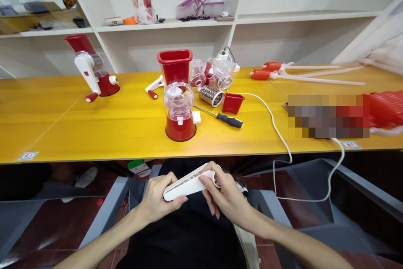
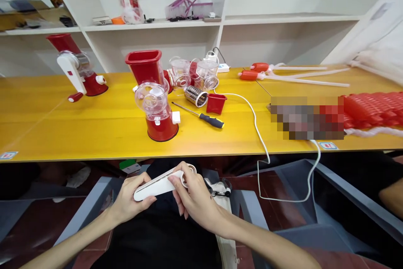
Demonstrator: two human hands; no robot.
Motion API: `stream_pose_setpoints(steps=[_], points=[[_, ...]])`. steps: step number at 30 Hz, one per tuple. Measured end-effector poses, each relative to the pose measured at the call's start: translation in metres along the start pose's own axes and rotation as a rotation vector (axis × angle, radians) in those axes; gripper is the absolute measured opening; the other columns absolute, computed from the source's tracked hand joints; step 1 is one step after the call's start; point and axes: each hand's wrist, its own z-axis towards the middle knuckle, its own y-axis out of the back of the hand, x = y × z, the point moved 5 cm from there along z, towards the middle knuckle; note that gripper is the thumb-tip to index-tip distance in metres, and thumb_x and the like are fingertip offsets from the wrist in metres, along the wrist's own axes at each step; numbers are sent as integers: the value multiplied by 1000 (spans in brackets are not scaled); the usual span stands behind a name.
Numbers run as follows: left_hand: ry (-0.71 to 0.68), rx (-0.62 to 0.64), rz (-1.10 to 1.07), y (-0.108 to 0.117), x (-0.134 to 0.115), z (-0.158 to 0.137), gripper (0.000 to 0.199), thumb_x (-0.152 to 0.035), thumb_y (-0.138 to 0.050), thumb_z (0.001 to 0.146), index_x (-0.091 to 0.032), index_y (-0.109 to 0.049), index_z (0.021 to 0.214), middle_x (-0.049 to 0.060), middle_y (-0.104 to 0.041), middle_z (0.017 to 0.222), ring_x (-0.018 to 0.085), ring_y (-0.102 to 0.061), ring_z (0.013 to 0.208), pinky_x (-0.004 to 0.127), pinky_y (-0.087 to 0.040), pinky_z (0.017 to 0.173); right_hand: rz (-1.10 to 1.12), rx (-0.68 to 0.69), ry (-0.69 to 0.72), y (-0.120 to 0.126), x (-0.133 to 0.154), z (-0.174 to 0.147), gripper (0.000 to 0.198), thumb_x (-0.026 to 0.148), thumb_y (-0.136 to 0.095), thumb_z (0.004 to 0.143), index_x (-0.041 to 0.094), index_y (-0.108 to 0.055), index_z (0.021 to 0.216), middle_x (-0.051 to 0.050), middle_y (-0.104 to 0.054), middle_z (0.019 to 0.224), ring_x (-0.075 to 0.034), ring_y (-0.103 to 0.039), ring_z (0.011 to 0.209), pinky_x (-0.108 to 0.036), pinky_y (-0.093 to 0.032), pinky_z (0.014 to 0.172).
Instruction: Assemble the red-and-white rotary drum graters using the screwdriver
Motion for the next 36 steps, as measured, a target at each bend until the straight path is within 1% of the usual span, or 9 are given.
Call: stream_pose_setpoints(steps=[3,7,9,17,20,22,25,30,36], points=[[21,14,-19,0,0,-3,38,-51,-53,94,-19,-47,74,-5,-47,61,9,-44,50,22,-33,51,-61,-13,13,0,0,1,29,51,-40,102,22,-42,97,11,-47,52,-6,-47,35,-15,-36,35],[76,12,-23,-1,2,-6,30,-39,-49,96,-19,-47,74,-4,-46,62,9,-45,52,23,-33,54,-216,-52,100,2,4,4,23,42,-39,105,21,-43,95,11,-48,50,-4,-47,41,-17,-43,54],[86,13,-26,-2,1,-6,28,-36,-48,96,-19,-47,74,-4,-45,62,9,-45,52,23,-32,54,-238,-45,105,2,4,5,22,41,-39,105,21,-43,97,11,-48,50,-4,-47,42,-18,-42,57],[153,73,-111,-5,5,-5,29,-39,-46,97,-19,-46,75,-4,-45,64,10,-45,55,24,-32,56,-241,20,47,8,10,2,28,47,-45,101,21,-47,111,6,-58,68,-4,-47,44,-18,-38,49],[195,88,-174,-7,7,-5,30,-40,-46,97,-19,-45,76,-5,-44,64,10,-42,55,25,-31,56,-212,46,56,13,16,-2,30,47,-44,102,21,-49,117,7,-55,58,-5,-49,46,-16,-41,51],[216,87,-217,-8,8,-6,30,-41,-45,98,-19,-45,77,-5,-43,65,10,-40,55,24,-30,56,-194,58,26,15,16,-4,35,48,-43,102,22,-48,125,8,-53,53,-5,-46,40,-15,-37,43],[244,83,-268,-8,10,-6,31,-42,-44,98,-19,-45,77,-5,-41,65,10,-39,55,24,-29,55,-133,40,3,17,16,-7,40,49,-47,100,24,-46,132,6,-61,64,-4,-43,34,-14,-32,33],[285,58,-325,-6,14,-9,36,-49,-42,98,-20,-44,76,-5,-39,64,10,-36,55,25,-26,54,-28,-268,218,34,24,-13,22,38,-51,100,23,-57,115,-6,-68,107,-1,-48,38,-18,-41,36],[290,38,-361,-4,13,-9,36,-49,-45,97,-19,-45,77,-5,-39,63,10,-36,55,26,-25,54,45,-602,525,43,29,-17,9,26,-48,100,23,-56,101,-3,-63,97,-3,-47,46,-23,-44,44]])
